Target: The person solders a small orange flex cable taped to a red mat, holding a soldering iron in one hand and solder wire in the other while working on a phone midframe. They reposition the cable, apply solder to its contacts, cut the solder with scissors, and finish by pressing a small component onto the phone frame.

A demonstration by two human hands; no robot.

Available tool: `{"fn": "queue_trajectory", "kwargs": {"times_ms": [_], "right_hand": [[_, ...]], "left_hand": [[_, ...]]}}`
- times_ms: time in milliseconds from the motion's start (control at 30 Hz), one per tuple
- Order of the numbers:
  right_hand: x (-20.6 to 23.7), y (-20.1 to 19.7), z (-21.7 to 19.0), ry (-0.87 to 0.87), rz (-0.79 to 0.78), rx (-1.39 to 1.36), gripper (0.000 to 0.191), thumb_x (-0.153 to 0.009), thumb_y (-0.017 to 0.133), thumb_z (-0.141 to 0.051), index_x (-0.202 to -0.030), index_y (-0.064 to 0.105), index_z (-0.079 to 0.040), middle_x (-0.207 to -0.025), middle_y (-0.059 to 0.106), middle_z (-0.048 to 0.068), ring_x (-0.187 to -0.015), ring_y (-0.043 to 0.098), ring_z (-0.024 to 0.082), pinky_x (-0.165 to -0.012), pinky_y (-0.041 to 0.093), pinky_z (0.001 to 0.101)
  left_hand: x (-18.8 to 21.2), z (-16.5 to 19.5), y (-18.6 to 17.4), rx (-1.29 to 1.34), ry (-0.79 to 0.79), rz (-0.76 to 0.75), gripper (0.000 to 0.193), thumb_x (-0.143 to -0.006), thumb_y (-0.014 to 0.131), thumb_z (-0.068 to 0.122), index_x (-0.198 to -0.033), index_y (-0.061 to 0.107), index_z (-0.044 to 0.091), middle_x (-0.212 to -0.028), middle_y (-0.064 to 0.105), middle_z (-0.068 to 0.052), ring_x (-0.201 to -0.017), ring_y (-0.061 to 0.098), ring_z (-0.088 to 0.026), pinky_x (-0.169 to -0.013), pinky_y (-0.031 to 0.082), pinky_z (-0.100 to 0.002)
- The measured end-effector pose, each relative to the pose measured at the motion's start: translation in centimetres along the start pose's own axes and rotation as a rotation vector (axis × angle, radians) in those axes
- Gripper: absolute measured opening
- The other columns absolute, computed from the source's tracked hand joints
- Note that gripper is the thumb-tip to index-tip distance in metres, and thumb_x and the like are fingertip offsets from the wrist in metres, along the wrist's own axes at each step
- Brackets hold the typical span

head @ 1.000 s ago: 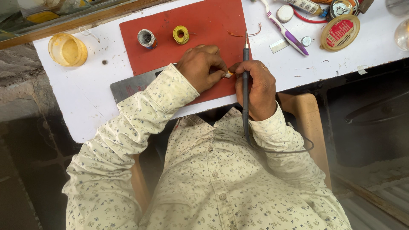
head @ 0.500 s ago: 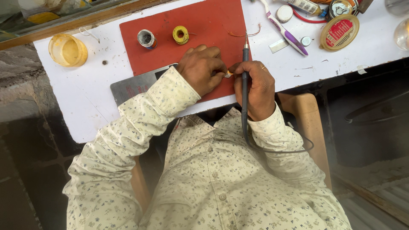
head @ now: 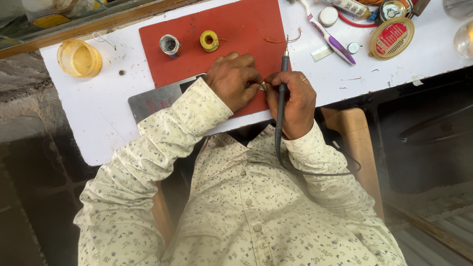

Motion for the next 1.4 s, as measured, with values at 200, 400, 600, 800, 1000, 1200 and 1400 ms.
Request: {"fn": "queue_trajectory", "kwargs": {"times_ms": [200, 400, 600, 800, 1000, 1200, 1400], "right_hand": [[-0.1, -0.1, 0.0, 0.013, -0.024, 0.010, 0.026, -0.090, 0.077, 0.009, -0.102, 0.057, -0.003, -0.099, 0.072, 0.012, -0.081, 0.068, 0.024, -0.071, 0.055, 0.0336], [-0.3, -0.3, -0.3, -0.026, -0.038, 0.031, 0.027, -0.089, 0.077, 0.009, -0.104, 0.058, -0.003, -0.099, 0.072, 0.012, -0.086, 0.068, 0.025, -0.074, 0.055, 0.0340], [-0.5, -0.4, -0.7, -0.046, -0.051, 0.073, 0.029, -0.088, 0.078, 0.008, -0.104, 0.057, -0.004, -0.098, 0.072, 0.011, -0.084, 0.065, 0.026, -0.073, 0.054, 0.0359], [-0.5, -0.4, -1.0, -0.079, -0.051, 0.087, 0.030, -0.087, 0.079, 0.008, -0.104, 0.057, -0.005, -0.097, 0.072, 0.009, -0.080, 0.059, 0.026, -0.071, 0.051, 0.0371], [-0.6, -0.4, -1.0, -0.084, -0.061, 0.111, 0.031, -0.086, 0.080, 0.008, -0.104, 0.058, -0.004, -0.095, 0.071, 0.009, -0.078, 0.058, 0.026, -0.070, 0.050, 0.0374], [-0.6, -0.4, -1.1, -0.077, -0.063, 0.111, 0.030, -0.085, 0.079, 0.009, -0.106, 0.061, -0.003, -0.093, 0.069, 0.009, -0.079, 0.059, 0.026, -0.069, 0.051, 0.0372], [-0.7, -0.5, -1.3, -0.083, -0.068, 0.107, 0.029, -0.085, 0.079, 0.009, -0.105, 0.061, -0.003, -0.092, 0.069, 0.009, -0.080, 0.060, 0.026, -0.070, 0.051, 0.0370]], "left_hand": [[0.0, 0.0, 0.0, 0.002, -0.003, 0.014, 0.007, -0.081, 0.076, 0.016, -0.085, 0.079, 0.011, -0.086, 0.062, -0.002, -0.085, 0.058, -0.022, -0.079, 0.046, -0.040], [-0.1, -0.2, 0.1, 0.039, -0.040, -0.029, 0.007, -0.082, 0.075, 0.016, -0.085, 0.079, 0.011, -0.083, 0.062, -0.002, -0.083, 0.058, -0.022, -0.080, 0.047, -0.040], [-0.5, -0.3, -0.2, 0.069, -0.034, -0.052, 0.009, -0.081, 0.075, 0.016, -0.084, 0.078, 0.008, -0.081, 0.066, -0.004, -0.081, 0.060, -0.023, -0.077, 0.049, -0.040], [-0.9, -0.4, -0.3, 0.145, -0.079, -0.054, 0.009, -0.081, 0.077, 0.015, -0.080, 0.077, 0.006, -0.076, 0.069, -0.004, -0.079, 0.064, -0.022, -0.078, 0.052, -0.038], [-1.0, -0.4, -0.3, 0.153, -0.113, -0.049, 0.009, -0.079, 0.078, 0.015, -0.079, 0.078, 0.007, -0.078, 0.073, -0.005, -0.083, 0.066, -0.025, -0.084, 0.053, -0.041], [-1.4, -0.1, -0.3, 0.119, -0.123, -0.026, 0.007, -0.080, 0.078, 0.015, -0.079, 0.079, 0.008, -0.079, 0.076, -0.008, -0.092, 0.070, -0.027, -0.093, 0.053, -0.042], [-1.5, -0.3, -1.0, 0.191, -0.292, -0.088, 0.016, -0.079, 0.077, 0.016, -0.092, 0.076, 0.006, -0.075, 0.073, -0.009, -0.070, 0.073, -0.025, -0.072, 0.059, -0.036]]}}
Point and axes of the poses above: each hand's wrist, its own x-axis away from the middle knuckle, its own y-axis out of the palm, z = x × y, the point moved 3 cm from there along -x, towards the middle knuckle
